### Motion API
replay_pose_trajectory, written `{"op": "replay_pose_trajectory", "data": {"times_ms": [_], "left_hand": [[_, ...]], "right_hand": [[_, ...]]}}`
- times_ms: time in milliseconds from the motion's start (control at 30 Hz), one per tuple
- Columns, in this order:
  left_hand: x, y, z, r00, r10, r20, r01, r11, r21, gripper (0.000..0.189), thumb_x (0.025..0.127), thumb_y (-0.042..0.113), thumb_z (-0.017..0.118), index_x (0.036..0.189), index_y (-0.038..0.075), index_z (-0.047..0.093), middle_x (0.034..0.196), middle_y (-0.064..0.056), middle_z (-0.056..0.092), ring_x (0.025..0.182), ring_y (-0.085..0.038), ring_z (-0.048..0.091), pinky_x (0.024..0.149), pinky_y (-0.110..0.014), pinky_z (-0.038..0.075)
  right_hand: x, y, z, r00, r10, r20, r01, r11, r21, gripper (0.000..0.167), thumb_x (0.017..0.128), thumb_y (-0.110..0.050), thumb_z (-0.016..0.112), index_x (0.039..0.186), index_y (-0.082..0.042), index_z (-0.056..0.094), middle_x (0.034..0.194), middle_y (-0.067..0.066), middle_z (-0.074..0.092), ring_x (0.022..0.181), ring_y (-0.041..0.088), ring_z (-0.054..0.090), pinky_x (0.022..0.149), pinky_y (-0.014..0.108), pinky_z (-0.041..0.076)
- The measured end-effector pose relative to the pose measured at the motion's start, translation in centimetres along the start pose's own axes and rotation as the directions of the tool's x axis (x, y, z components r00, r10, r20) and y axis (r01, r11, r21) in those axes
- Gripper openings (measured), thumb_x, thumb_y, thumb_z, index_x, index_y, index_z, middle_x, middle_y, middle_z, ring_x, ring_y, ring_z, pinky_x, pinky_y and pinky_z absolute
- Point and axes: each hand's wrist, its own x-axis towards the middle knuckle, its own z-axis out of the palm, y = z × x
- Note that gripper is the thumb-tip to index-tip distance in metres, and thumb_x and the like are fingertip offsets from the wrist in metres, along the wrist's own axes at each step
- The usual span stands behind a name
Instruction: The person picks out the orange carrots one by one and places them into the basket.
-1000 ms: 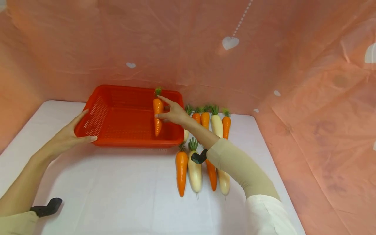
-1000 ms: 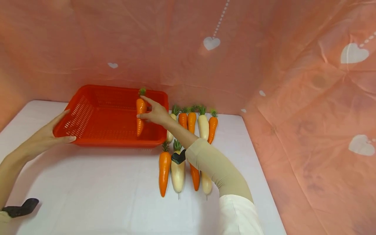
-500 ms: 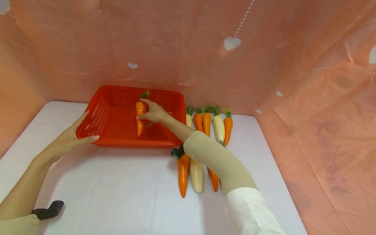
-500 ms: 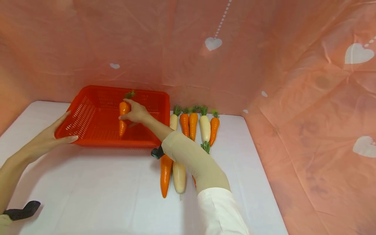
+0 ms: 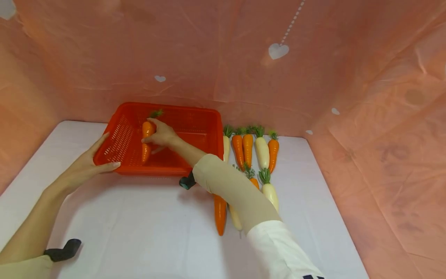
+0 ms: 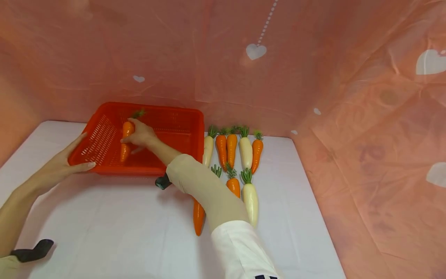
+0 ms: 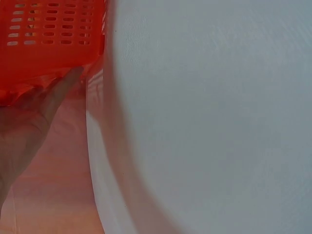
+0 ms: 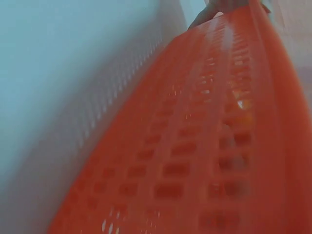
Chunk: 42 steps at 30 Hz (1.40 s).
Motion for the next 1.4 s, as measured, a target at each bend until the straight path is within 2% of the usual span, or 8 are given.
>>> {"op": "replay_pose_trajectory", "data": {"times_ms": [300,467,533,600,733,967,1100,1400], "left_hand": [[0.3,0.1,0.8,1.000,0.013,-0.002,-0.013,1.000,-0.022,0.100,0.095,0.035,0.064,0.159,0.027,-0.012,0.162,-0.027,0.004,0.136,-0.054,0.019,0.100,-0.077,0.030],[0.3,0.2,1.1,1.000,0.027,-0.008,-0.027,0.999,-0.039,0.099,0.096,0.033,0.065,0.159,0.026,-0.011,0.163,-0.026,0.007,0.136,-0.051,0.021,0.101,-0.076,0.030],[0.3,0.2,1.2,0.999,0.038,-0.012,-0.039,0.998,-0.046,0.098,0.096,0.032,0.065,0.159,0.027,-0.010,0.163,-0.023,0.008,0.136,-0.048,0.022,0.101,-0.074,0.032],[0.3,0.2,1.3,0.999,0.047,-0.018,-0.048,0.998,-0.048,0.098,0.096,0.031,0.065,0.159,0.028,-0.009,0.163,-0.022,0.009,0.136,-0.046,0.023,0.102,-0.072,0.033],[0.1,0.1,1.3,0.998,0.057,-0.030,-0.059,0.996,-0.063,0.097,0.095,0.028,0.066,0.160,0.028,-0.007,0.164,-0.022,0.007,0.137,-0.047,0.021,0.102,-0.073,0.030],[0.1,-0.1,1.3,0.999,0.043,-0.021,-0.044,0.997,-0.065,0.099,0.095,0.030,0.066,0.160,0.026,-0.008,0.164,-0.023,0.001,0.140,-0.054,0.014,0.102,-0.078,0.024],[0.1,-0.3,1.0,0.999,0.037,-0.022,-0.038,0.998,-0.054,0.099,0.095,0.031,0.066,0.159,0.026,-0.009,0.164,-0.022,-0.001,0.140,-0.054,0.013,0.101,-0.079,0.023],[-0.2,-0.1,0.5,0.998,0.007,-0.066,-0.009,0.999,-0.035,0.100,0.095,0.032,0.067,0.159,0.029,-0.010,0.164,-0.024,0.000,0.139,-0.055,0.015,0.100,-0.078,0.025]], "right_hand": [[1.3,0.1,3.2,0.996,0.082,-0.029,-0.084,0.993,-0.077,0.076,0.086,-0.011,0.079,0.150,-0.033,0.044,0.122,0.002,0.058,0.064,0.022,0.069,0.059,0.035,0.061],[1.7,0.4,3.9,0.994,0.088,-0.058,-0.100,0.961,-0.256,0.075,0.086,-0.020,0.080,0.149,-0.037,0.044,0.131,-0.003,0.058,0.072,0.018,0.071,0.060,0.026,0.059],[1.8,0.6,4.1,0.995,0.070,-0.065,-0.089,0.930,-0.357,0.075,0.086,-0.023,0.080,0.150,-0.038,0.043,0.134,-0.005,0.057,0.080,0.012,0.067,0.064,0.021,0.057],[1.8,0.7,4.2,0.996,0.067,-0.052,-0.081,0.926,-0.368,0.077,0.086,-0.020,0.080,0.150,-0.038,0.042,0.132,-0.005,0.057,0.082,0.011,0.066,0.064,0.020,0.057],[1.7,0.8,4.4,0.996,0.084,-0.031,-0.089,0.949,-0.301,0.080,0.084,-0.014,0.080,0.150,-0.040,0.042,0.116,-0.002,0.060,0.078,0.011,0.061,0.061,0.022,0.057],[0.9,1.0,3.0,0.997,0.070,0.029,-0.064,0.984,-0.168,0.081,0.086,-0.003,0.075,0.152,-0.034,0.041,0.120,0.001,0.064,0.079,0.018,0.067,0.067,0.025,0.058],[0.8,0.9,1.6,0.995,0.033,0.092,-0.025,0.995,-0.093,0.078,0.089,0.000,0.072,0.153,-0.029,0.040,0.112,0.010,0.069,0.081,0.025,0.068,0.068,0.030,0.058],[-0.5,0.4,-2.2,0.984,-0.088,0.154,0.069,0.990,0.127,0.063,0.091,-0.003,0.070,0.149,-0.014,0.047,0.138,0.015,0.056,0.103,0.024,0.067,0.085,0.041,0.058]]}}
